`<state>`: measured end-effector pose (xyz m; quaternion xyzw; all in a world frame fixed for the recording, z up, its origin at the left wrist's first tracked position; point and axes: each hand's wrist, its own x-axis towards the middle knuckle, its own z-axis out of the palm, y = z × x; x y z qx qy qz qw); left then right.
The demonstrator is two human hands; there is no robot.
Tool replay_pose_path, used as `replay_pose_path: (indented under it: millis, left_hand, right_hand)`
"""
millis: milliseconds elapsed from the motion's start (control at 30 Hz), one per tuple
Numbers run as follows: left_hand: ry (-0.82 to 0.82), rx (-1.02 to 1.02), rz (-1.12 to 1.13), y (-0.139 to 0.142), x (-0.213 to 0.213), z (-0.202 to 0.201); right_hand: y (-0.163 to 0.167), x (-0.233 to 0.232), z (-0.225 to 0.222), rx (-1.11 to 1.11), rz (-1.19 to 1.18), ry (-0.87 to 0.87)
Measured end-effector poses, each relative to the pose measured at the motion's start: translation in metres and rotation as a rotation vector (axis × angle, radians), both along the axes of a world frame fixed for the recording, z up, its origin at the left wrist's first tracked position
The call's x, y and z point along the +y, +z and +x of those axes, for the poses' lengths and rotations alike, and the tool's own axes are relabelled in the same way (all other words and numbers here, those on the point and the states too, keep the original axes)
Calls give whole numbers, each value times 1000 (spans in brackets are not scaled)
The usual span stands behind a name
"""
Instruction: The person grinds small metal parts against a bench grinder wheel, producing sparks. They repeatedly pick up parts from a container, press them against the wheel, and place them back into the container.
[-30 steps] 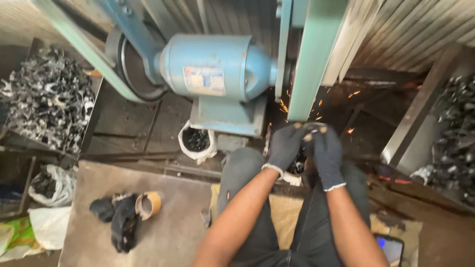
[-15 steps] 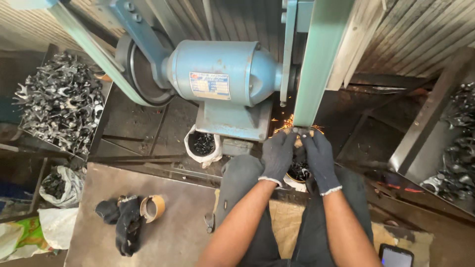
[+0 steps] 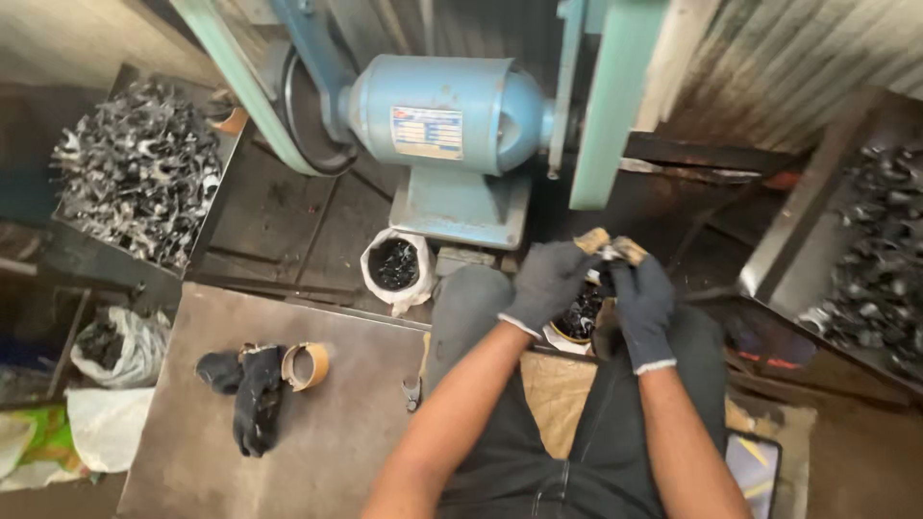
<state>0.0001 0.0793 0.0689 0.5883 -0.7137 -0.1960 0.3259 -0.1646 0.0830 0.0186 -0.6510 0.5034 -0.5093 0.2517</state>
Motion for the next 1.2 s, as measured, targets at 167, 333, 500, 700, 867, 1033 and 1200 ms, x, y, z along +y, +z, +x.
replay_pose_path:
  millis: [167,333,500,700,867,1033,1200]
  left_hand:
    - [45,52,257,10,-2,9]
    - [176,414,394,2,-15,-1]
    - [364,805,426,-18,-36,-12]
    - [370,634,363,-44,-36,-15]
    - [348,203,425,-30,-53,-32]
    - [281,391,434,3,-45,-26]
    - [90,546,333,8,-5,9]
  right_hand:
    - [-10,5,-2,87,208,28]
    - [-2,-20,-1,49,486,96]
    - [1,-72,1,-125,476,253]
    - [-41,-60,11,-208,359,148]
    - [-45,-52,5,-315,603,-8]
    - [-37,-43,4,-139,282,-6]
    - [-49,-9,15,309,10,-122]
